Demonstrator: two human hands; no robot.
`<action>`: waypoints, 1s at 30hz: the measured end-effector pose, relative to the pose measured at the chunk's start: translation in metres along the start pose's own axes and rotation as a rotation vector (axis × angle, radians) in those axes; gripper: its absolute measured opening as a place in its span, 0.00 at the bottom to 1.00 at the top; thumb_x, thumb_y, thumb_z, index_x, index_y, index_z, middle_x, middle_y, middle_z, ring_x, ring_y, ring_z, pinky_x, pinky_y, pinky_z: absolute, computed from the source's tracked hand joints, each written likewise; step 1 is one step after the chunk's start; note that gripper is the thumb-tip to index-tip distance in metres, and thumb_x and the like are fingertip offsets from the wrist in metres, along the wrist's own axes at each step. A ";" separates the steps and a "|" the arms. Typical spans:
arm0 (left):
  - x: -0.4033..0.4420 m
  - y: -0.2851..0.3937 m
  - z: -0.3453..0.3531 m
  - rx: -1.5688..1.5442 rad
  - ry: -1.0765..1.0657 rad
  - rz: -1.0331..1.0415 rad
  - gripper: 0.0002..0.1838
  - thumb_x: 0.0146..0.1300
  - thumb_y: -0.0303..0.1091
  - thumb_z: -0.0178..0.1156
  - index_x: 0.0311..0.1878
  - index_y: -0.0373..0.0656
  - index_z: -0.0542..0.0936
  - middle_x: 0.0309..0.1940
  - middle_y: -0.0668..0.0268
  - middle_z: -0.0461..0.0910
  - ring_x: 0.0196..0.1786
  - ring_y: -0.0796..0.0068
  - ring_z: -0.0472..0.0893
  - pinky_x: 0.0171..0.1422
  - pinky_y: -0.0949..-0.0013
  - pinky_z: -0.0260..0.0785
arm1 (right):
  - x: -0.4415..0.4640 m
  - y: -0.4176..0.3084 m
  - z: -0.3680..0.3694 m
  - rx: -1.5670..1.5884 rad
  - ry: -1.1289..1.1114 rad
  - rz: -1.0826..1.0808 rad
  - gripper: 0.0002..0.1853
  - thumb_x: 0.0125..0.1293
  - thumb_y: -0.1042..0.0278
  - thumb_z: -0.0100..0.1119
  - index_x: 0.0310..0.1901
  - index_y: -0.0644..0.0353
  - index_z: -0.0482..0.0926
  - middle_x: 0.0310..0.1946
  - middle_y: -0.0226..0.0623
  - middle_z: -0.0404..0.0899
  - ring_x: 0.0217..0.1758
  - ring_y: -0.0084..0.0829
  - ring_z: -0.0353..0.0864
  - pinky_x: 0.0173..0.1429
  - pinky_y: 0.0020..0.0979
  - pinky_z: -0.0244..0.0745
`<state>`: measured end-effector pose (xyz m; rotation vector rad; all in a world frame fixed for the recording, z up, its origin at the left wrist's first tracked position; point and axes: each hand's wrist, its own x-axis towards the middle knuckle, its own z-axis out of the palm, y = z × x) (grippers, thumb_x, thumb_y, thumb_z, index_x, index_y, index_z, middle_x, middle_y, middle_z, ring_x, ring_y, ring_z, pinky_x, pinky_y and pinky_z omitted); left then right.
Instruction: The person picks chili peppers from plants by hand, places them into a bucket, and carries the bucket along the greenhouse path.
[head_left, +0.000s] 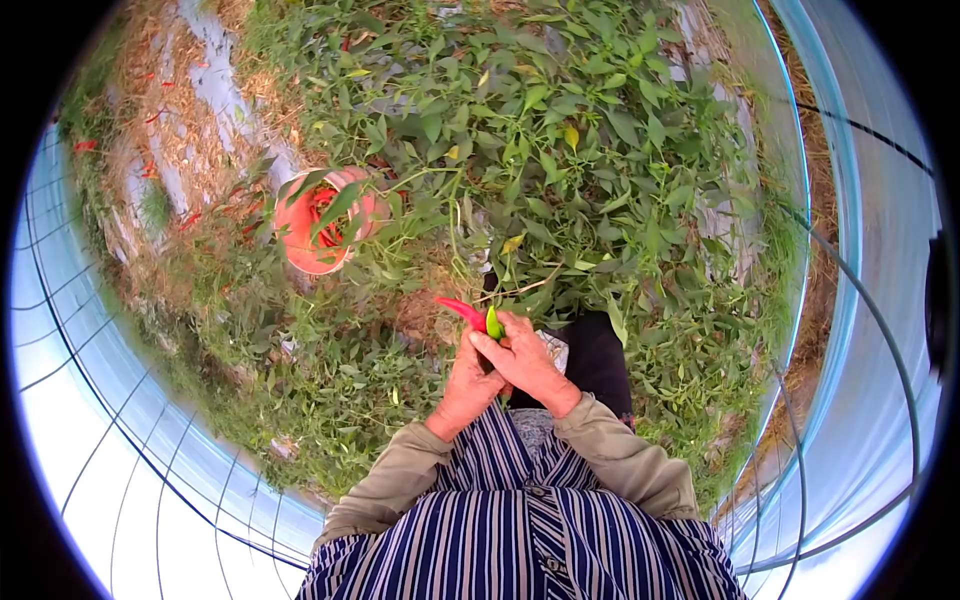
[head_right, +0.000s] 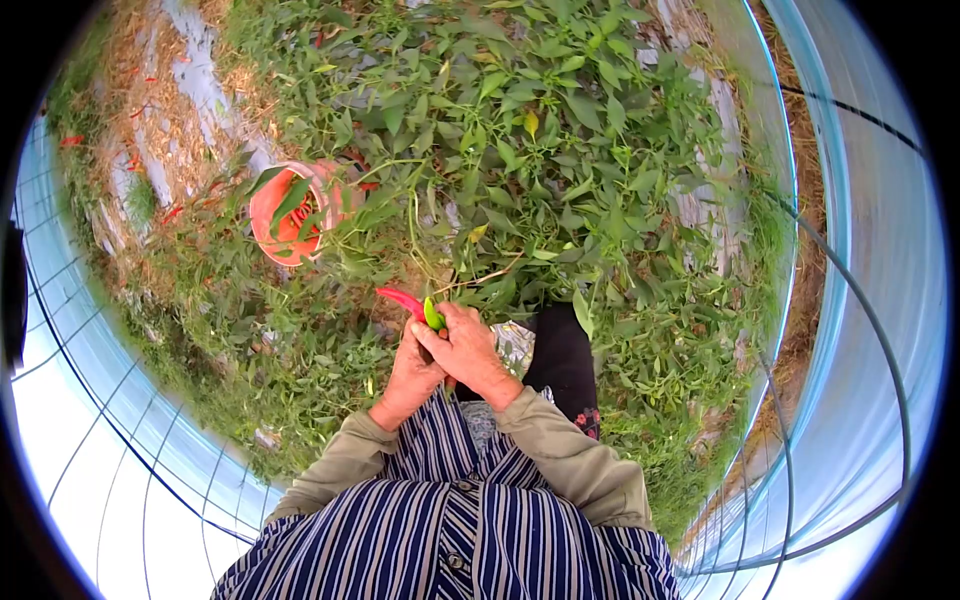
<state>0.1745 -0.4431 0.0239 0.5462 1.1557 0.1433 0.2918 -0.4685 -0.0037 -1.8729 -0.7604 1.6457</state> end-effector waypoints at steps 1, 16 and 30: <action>-0.004 0.001 -0.004 0.084 0.072 0.008 0.31 0.58 0.20 0.56 0.63 0.45 0.56 0.46 0.69 0.70 0.49 0.78 0.73 0.51 0.74 0.68 | 0.002 -0.010 0.002 -0.019 -0.133 0.110 0.27 0.60 0.50 0.59 0.52 0.65 0.73 0.47 0.47 0.74 0.51 0.44 0.73 0.56 0.37 0.67; 0.026 0.081 -0.315 -0.270 0.615 0.000 0.12 0.61 0.35 0.56 0.44 0.40 0.71 0.28 0.65 0.73 0.34 0.67 0.76 0.35 0.64 0.72 | -0.008 0.033 -0.015 0.165 -0.076 0.231 0.22 0.62 0.63 0.61 0.51 0.70 0.70 0.46 0.48 0.78 0.51 0.35 0.78 0.55 0.33 0.73; -0.017 -0.046 -0.151 0.102 0.440 -0.330 0.07 0.60 0.34 0.61 0.38 0.45 0.75 0.32 0.68 0.81 0.34 0.78 0.80 0.33 0.73 0.65 | 0.018 0.022 -0.070 0.184 0.020 0.041 0.13 0.61 0.64 0.56 0.40 0.66 0.72 0.34 0.42 0.77 0.37 0.34 0.78 0.44 0.33 0.74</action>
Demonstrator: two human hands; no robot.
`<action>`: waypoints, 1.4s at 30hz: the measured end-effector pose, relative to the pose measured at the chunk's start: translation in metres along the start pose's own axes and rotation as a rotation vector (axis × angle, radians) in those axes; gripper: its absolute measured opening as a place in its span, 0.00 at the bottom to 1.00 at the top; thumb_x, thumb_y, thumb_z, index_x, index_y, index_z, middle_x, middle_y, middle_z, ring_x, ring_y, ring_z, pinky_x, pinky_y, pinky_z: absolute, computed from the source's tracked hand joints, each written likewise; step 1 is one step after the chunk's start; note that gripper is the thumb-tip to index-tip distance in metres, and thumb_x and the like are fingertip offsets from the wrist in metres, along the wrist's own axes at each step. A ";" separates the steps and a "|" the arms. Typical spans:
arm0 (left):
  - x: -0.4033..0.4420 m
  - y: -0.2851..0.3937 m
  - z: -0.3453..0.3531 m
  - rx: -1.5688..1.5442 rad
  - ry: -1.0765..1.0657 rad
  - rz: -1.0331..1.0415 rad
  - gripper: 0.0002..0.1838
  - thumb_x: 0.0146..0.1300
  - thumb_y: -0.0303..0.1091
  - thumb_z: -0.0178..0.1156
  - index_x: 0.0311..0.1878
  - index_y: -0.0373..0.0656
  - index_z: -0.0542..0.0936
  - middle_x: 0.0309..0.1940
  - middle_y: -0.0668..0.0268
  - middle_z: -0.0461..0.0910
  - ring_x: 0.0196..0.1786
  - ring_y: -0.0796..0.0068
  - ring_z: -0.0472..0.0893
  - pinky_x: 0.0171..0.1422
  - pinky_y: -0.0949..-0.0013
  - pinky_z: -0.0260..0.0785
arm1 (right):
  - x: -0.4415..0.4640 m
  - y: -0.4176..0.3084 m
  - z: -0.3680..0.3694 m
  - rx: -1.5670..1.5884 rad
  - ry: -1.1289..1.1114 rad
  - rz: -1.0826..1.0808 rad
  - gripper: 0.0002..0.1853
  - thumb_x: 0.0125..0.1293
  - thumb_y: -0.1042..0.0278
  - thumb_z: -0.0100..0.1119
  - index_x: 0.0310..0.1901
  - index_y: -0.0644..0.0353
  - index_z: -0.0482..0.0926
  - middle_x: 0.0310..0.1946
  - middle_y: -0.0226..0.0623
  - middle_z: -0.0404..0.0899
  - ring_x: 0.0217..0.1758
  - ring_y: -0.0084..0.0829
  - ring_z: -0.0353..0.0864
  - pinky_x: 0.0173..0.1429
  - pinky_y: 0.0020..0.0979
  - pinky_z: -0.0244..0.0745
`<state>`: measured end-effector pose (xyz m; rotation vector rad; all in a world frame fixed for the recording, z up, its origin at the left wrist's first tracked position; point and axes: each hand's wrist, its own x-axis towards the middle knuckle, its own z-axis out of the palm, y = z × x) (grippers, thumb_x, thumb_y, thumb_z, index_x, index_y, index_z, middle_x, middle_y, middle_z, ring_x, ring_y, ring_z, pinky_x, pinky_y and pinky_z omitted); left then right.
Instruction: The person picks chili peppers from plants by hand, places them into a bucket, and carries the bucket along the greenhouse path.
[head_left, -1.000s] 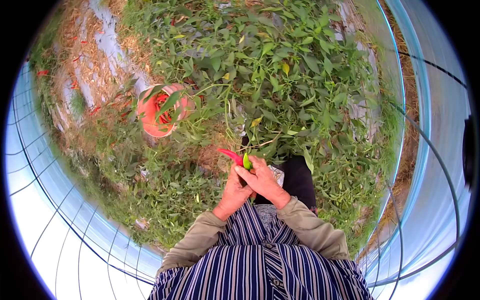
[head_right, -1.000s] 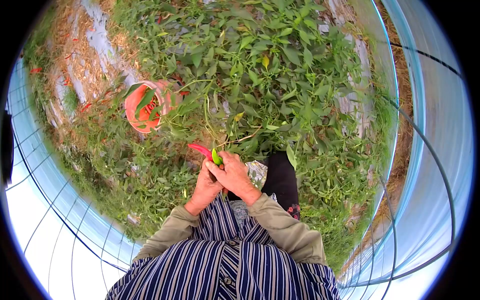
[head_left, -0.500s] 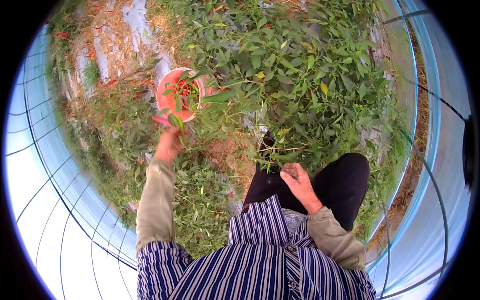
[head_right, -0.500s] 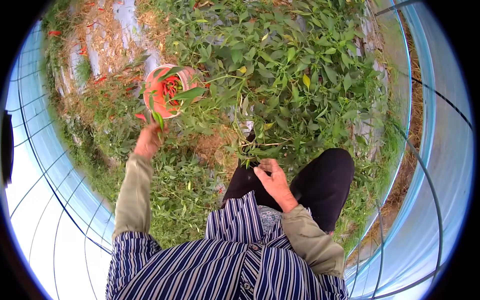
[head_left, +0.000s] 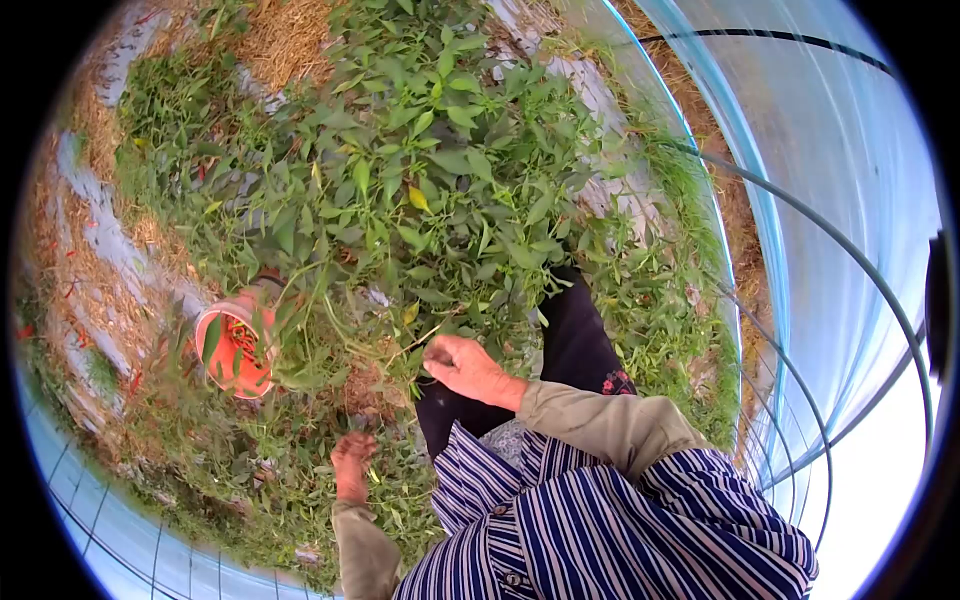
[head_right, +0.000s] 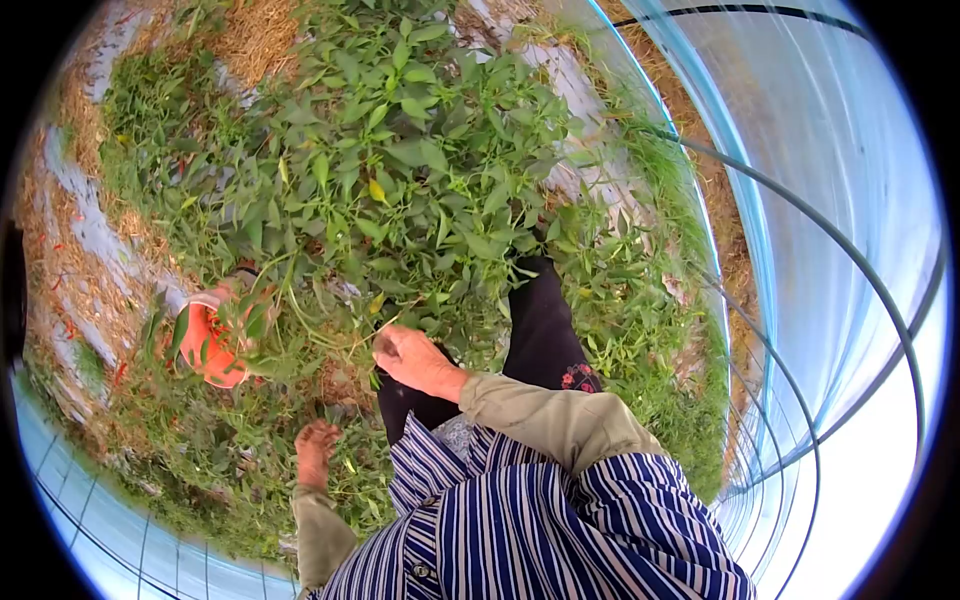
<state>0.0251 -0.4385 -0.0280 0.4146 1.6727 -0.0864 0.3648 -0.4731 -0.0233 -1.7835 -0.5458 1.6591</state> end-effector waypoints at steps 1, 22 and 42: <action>0.003 -0.001 0.018 0.015 -0.046 0.005 0.08 0.61 0.34 0.60 0.40 0.43 0.75 0.33 0.67 0.81 0.36 0.77 0.80 0.34 0.72 0.66 | 0.015 -0.005 -0.023 -0.009 0.053 -0.055 0.12 0.61 0.65 0.56 0.39 0.66 0.72 0.34 0.42 0.76 0.38 0.34 0.77 0.44 0.34 0.74; 0.114 0.273 0.577 1.303 -0.397 1.329 0.14 0.62 0.28 0.53 0.50 0.34 0.73 0.47 0.54 0.76 0.50 0.61 0.76 0.54 0.64 0.68 | 0.169 0.147 -0.242 -0.133 0.199 -0.126 0.19 0.67 0.66 0.46 0.54 0.71 0.67 0.23 0.42 0.74 0.18 0.31 0.73 0.20 0.33 0.74; 0.186 0.227 0.469 2.239 -0.504 0.881 0.25 0.49 0.32 0.61 0.54 0.53 0.74 0.44 0.63 0.72 0.54 0.58 0.69 0.59 0.55 0.61 | 0.141 0.243 -0.365 0.429 0.415 -0.141 0.08 0.60 0.66 0.56 0.34 0.63 0.77 0.27 0.38 0.77 0.30 0.29 0.78 0.38 0.30 0.78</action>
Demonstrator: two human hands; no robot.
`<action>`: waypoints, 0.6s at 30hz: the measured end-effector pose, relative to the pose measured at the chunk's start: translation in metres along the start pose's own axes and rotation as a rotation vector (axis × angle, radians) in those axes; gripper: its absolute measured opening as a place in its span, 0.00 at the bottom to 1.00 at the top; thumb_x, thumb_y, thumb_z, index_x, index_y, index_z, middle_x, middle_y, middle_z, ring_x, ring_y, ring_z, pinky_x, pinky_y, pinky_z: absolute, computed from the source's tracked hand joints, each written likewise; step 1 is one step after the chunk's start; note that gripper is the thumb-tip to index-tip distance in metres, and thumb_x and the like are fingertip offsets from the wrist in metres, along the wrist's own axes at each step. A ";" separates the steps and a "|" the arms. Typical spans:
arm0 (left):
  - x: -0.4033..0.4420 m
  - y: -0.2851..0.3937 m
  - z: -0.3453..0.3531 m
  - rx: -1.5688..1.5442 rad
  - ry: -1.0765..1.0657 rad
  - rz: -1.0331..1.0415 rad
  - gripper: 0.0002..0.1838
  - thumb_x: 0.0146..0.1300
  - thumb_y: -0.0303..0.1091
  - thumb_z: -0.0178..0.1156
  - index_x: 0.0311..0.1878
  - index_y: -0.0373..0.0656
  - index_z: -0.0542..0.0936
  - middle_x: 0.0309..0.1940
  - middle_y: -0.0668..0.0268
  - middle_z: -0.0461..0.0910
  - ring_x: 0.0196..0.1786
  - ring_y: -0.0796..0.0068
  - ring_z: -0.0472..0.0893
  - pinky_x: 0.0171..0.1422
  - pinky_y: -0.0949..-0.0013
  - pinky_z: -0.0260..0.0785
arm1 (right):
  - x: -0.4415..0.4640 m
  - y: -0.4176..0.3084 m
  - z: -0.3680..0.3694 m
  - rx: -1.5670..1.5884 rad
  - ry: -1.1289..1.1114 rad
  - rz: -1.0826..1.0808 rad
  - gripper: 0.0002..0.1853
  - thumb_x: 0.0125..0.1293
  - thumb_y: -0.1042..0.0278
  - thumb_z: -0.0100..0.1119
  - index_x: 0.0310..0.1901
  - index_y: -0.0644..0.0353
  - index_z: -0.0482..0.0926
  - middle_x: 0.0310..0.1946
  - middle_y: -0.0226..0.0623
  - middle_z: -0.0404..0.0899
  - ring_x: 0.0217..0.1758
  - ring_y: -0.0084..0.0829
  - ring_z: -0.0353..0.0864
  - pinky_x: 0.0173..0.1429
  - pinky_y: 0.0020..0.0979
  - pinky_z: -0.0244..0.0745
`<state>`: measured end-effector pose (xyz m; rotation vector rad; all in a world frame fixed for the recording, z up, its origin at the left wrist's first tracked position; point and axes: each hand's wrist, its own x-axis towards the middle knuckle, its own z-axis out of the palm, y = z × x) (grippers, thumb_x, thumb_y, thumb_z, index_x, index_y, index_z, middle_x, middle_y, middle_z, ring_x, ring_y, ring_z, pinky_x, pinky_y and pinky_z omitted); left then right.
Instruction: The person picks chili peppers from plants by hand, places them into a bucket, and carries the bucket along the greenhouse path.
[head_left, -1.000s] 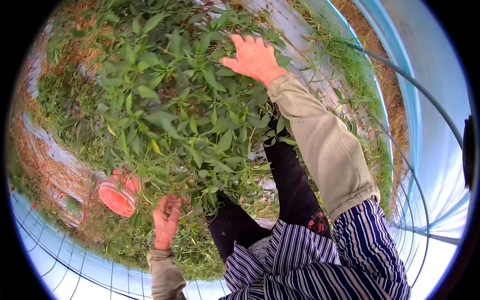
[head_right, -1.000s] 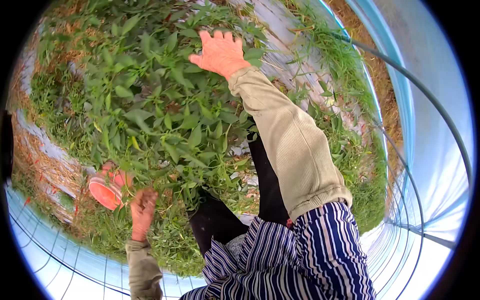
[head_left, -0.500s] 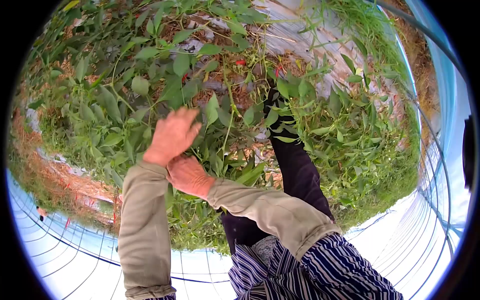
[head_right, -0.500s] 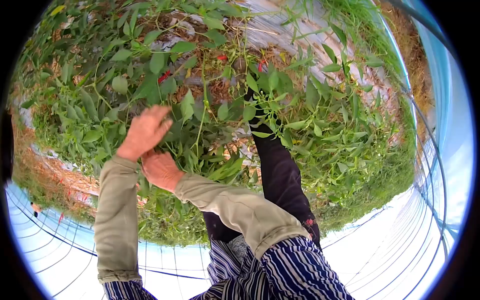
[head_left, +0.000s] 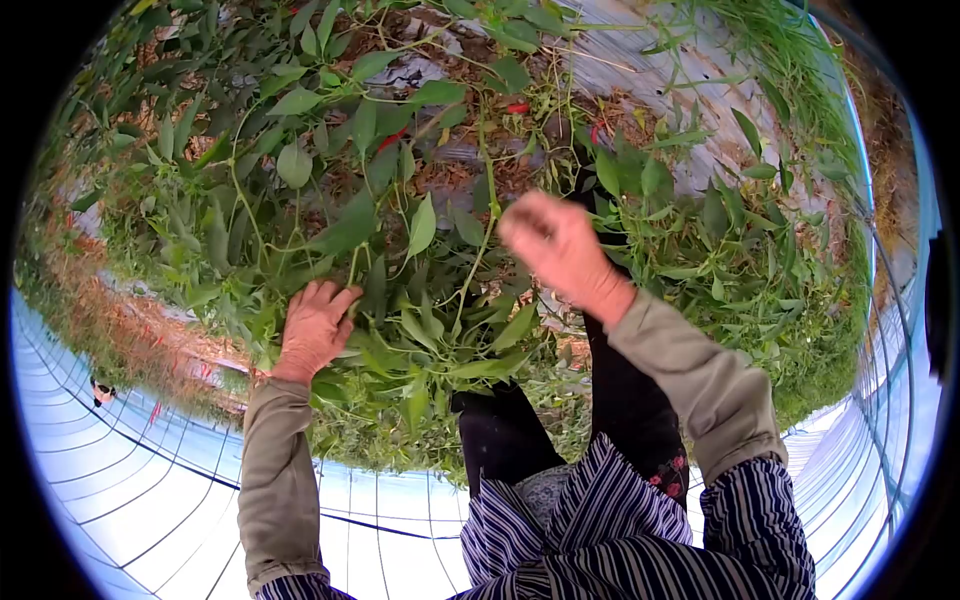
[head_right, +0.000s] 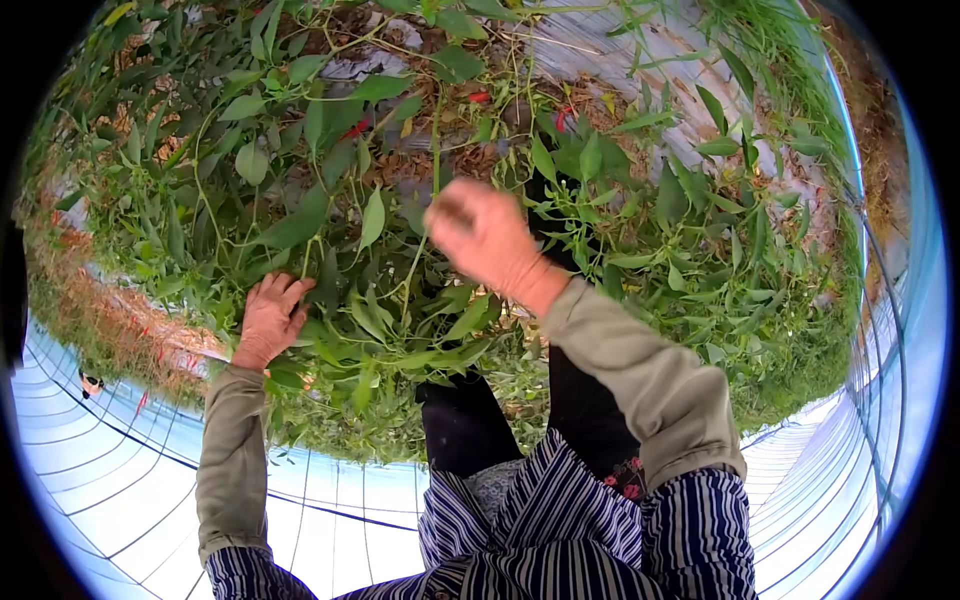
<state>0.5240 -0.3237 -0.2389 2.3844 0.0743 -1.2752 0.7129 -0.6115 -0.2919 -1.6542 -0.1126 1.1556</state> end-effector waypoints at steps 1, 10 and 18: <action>-0.004 -0.009 0.000 0.001 0.003 -0.016 0.25 0.49 0.31 0.61 0.54 0.53 0.74 0.44 0.63 0.72 0.54 0.58 0.69 0.59 0.55 0.61 | 0.017 0.007 -0.014 0.004 0.093 0.108 0.08 0.60 0.66 0.56 0.34 0.63 0.77 0.28 0.39 0.79 0.31 0.29 0.78 0.38 0.30 0.78; -0.004 -0.010 0.029 0.055 0.016 -0.032 0.31 0.43 0.30 0.63 0.56 0.59 0.74 0.47 0.62 0.71 0.56 0.57 0.69 0.58 0.52 0.61 | 0.146 0.063 -0.004 -0.368 -0.032 0.078 0.15 0.64 0.64 0.54 0.46 0.66 0.78 0.40 0.48 0.80 0.42 0.39 0.80 0.50 0.33 0.75; 0.013 0.023 0.022 -0.020 0.067 0.034 0.31 0.40 0.33 0.64 0.54 0.60 0.76 0.46 0.64 0.71 0.55 0.58 0.69 0.52 0.53 0.59 | 0.223 0.103 0.124 -0.922 -0.569 -0.189 0.17 0.64 0.69 0.47 0.52 0.62 0.75 0.51 0.48 0.76 0.56 0.48 0.73 0.58 0.42 0.69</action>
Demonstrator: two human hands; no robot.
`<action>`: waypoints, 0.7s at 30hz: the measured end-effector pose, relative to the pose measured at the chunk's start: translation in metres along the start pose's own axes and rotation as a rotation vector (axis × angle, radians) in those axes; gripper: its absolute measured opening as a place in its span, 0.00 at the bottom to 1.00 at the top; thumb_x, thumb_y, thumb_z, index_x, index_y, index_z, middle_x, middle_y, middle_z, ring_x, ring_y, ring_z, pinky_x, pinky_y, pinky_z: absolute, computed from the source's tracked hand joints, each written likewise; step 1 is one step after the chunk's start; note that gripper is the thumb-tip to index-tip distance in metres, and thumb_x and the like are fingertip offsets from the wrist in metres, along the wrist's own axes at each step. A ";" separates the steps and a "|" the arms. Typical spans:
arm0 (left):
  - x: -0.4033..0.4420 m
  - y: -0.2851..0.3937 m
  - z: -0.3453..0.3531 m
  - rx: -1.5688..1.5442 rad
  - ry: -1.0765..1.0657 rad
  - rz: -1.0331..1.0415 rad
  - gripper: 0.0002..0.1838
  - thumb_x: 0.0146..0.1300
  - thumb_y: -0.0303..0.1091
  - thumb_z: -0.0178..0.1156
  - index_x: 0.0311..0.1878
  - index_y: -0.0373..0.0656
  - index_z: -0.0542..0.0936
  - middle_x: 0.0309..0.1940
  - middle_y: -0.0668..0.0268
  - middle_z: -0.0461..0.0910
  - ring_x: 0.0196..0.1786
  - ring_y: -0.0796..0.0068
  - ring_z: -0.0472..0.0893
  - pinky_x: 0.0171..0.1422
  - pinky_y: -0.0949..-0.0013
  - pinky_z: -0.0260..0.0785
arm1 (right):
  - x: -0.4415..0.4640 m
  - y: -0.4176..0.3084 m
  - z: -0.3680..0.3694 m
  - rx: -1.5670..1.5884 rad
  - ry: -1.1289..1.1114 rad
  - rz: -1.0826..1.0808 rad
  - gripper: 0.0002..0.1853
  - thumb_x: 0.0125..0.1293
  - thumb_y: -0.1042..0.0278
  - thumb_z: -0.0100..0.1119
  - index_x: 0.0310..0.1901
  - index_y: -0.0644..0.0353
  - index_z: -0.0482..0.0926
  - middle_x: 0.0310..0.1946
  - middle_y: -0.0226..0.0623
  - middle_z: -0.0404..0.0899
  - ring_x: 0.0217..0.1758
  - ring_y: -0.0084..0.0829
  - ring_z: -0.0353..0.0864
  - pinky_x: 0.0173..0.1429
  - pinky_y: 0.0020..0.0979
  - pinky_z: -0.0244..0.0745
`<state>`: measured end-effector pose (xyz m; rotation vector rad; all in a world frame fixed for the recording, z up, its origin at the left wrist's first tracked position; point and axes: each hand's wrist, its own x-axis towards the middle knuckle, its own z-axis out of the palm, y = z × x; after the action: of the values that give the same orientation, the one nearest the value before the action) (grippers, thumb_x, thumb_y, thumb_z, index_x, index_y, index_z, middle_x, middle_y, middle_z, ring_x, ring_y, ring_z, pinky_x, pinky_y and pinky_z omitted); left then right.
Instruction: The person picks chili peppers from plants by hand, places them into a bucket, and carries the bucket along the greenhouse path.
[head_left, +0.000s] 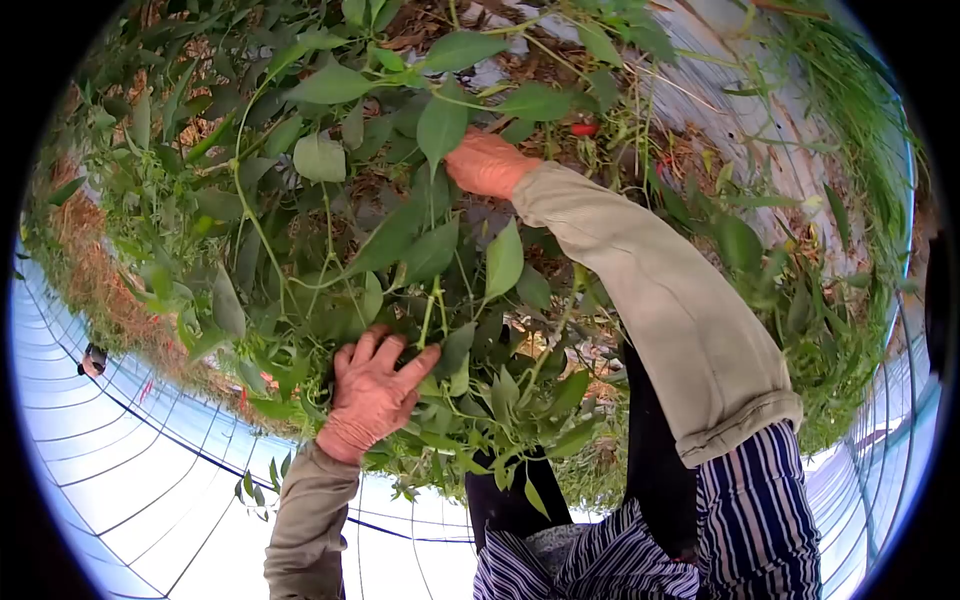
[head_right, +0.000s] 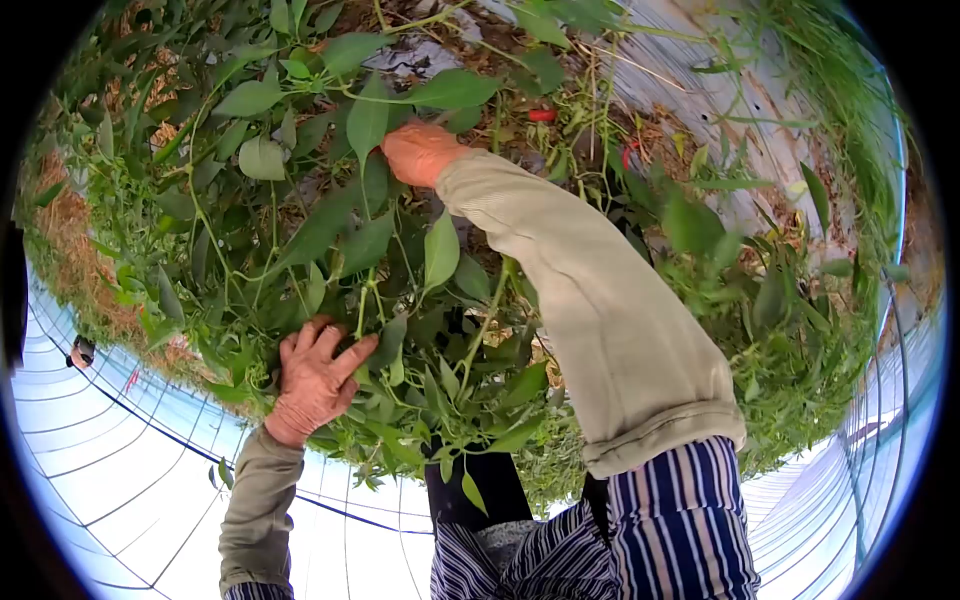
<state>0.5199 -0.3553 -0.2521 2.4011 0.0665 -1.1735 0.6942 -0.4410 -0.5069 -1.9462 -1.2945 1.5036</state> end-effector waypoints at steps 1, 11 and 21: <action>-0.001 -0.003 0.004 -0.027 0.000 0.000 0.31 0.40 0.33 0.63 0.54 0.60 0.77 0.45 0.65 0.71 0.54 0.59 0.70 0.51 0.54 0.59 | 0.013 0.001 0.008 -0.001 -0.002 -0.007 0.17 0.64 0.69 0.47 0.52 0.62 0.75 0.51 0.48 0.76 0.56 0.48 0.73 0.58 0.42 0.69; -0.024 -0.019 0.030 -0.239 0.277 -0.051 0.33 0.41 0.22 0.55 0.57 0.56 0.76 0.54 0.57 0.71 0.62 0.54 0.67 0.62 0.51 0.60 | 0.073 -0.024 0.007 -0.211 0.025 0.050 0.19 0.63 0.63 0.49 0.54 0.59 0.72 0.55 0.43 0.72 0.56 0.45 0.71 0.57 0.41 0.69; -0.033 -0.005 0.013 -0.525 0.595 -0.277 0.27 0.52 0.13 0.53 0.58 0.35 0.67 0.55 0.52 0.68 0.57 0.61 0.74 0.60 0.66 0.70 | -0.001 -0.007 0.007 -0.061 0.095 -0.003 0.19 0.60 0.57 0.54 0.51 0.57 0.74 0.50 0.42 0.75 0.50 0.43 0.75 0.52 0.38 0.72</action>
<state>0.4877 -0.3512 -0.2361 2.2030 0.8096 -0.4174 0.6852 -0.4396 -0.5040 -2.0266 -1.3155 1.3679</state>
